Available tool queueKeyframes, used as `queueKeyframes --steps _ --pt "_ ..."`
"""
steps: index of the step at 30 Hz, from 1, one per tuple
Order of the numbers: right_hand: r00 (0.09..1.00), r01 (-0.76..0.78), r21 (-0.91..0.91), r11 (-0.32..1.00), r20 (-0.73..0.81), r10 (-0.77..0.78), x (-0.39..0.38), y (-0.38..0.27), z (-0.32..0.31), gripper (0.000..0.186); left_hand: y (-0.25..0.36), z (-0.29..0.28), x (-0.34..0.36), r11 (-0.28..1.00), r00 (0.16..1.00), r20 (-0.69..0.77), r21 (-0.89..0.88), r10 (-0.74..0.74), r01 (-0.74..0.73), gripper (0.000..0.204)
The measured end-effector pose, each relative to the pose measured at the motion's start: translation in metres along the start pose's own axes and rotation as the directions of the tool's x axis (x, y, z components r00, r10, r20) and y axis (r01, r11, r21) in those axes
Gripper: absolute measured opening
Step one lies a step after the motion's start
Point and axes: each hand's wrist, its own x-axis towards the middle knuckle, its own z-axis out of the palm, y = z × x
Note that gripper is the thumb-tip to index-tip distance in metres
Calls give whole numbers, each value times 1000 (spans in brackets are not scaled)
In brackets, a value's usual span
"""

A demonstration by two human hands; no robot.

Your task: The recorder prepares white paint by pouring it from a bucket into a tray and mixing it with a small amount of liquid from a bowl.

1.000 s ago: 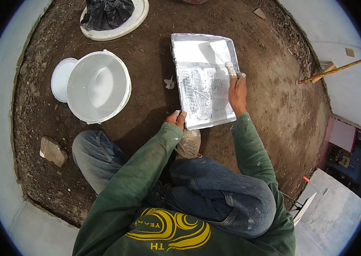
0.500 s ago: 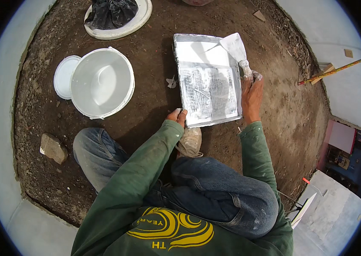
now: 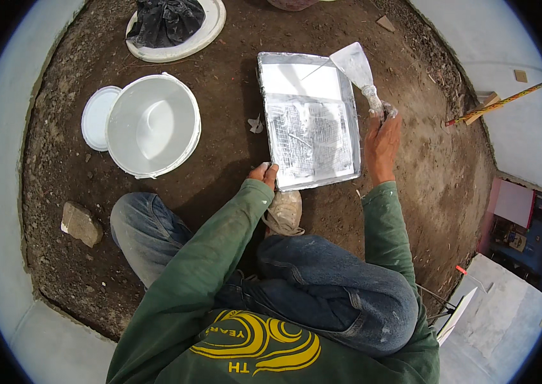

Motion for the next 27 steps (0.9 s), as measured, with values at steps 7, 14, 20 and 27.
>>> queueKeyframes --steps 7,14,20,27 --pt "990 64 23 998 125 -66 30 6 2 27 -13 6 6 999 998 -42 -7 -39 39 50" --pt "951 144 10 990 275 -141 97 19 29 28 -12 9 5 998 998 -23 17 -59 59 57" --pt "952 -1 112 994 304 -34 107 18 64 34 -8 7 1 994 995 -43 68 -87 90 59" --pt "916 -208 183 961 382 125 116 2 60 37 13 -4 -9 990 990 -11 37 -139 139 65"
